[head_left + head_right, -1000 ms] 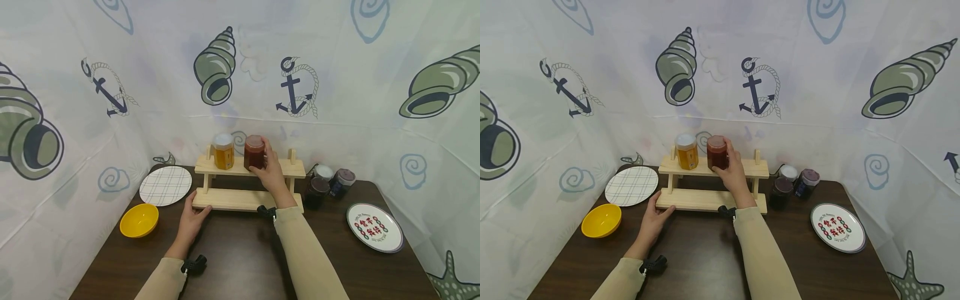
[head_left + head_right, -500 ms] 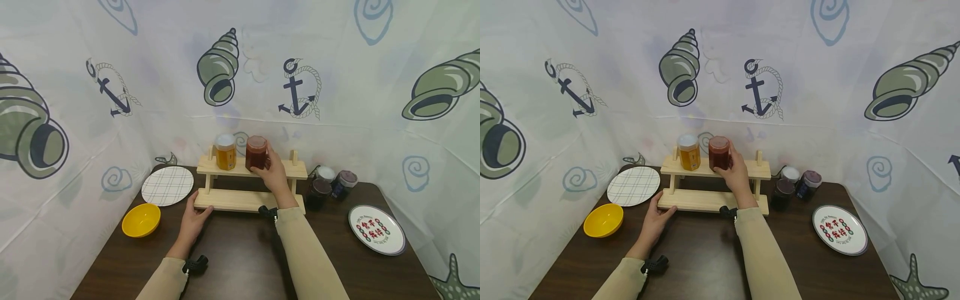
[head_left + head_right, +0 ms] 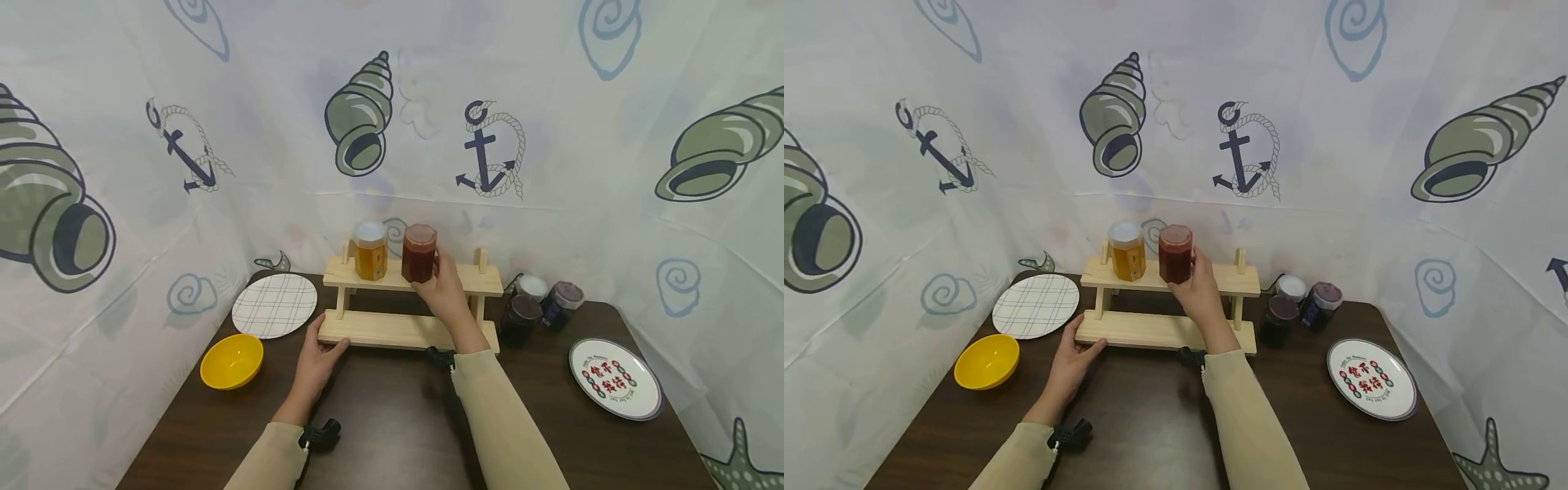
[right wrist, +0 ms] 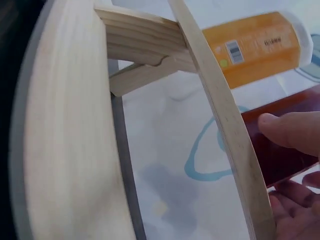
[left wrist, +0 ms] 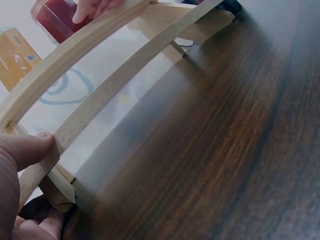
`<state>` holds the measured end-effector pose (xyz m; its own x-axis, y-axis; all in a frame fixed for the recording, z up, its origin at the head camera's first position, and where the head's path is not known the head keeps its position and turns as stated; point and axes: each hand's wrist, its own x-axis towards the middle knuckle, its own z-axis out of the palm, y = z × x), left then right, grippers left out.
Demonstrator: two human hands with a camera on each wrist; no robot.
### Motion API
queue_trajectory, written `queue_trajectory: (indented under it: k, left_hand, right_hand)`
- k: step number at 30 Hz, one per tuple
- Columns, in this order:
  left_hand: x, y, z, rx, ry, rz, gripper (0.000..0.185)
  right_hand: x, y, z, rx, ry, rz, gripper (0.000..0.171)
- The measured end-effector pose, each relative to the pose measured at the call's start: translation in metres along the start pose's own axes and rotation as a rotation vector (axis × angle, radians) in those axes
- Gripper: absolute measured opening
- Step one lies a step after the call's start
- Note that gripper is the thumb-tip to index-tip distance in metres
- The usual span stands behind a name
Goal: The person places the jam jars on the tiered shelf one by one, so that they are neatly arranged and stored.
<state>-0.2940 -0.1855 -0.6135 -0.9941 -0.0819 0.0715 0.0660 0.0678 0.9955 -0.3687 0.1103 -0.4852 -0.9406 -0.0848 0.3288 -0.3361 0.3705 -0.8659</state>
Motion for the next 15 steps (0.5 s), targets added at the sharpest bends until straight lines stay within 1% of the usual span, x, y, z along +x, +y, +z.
queue_trajectory:
  k: [3,6,8,12,15]
  left_hand:
    - [-0.001,0.000,0.000,-0.007,-0.003,0.000,0.093]
    - [-0.002,0.000,0.001,-0.022,-0.006,-0.001,0.094]
    - [-0.002,0.000,0.001,-0.028,-0.008,-0.002,0.094]
    - [-0.002,-0.001,0.001,-0.031,-0.007,-0.006,0.095]
    - [0.000,-0.001,0.000,-0.029,-0.001,-0.007,0.094]
  right_hand:
    - [-0.013,0.002,-0.003,-0.025,0.014,0.001,0.097]
    - [-0.026,0.004,-0.009,-0.051,0.080,-0.030,0.090]
    - [-0.033,0.005,-0.015,-0.083,0.158,-0.072,0.084]
    - [-0.046,0.010,-0.033,-0.102,0.358,-0.143,0.072]
    - [-0.057,0.014,-0.049,-0.107,0.480,-0.165,0.070]
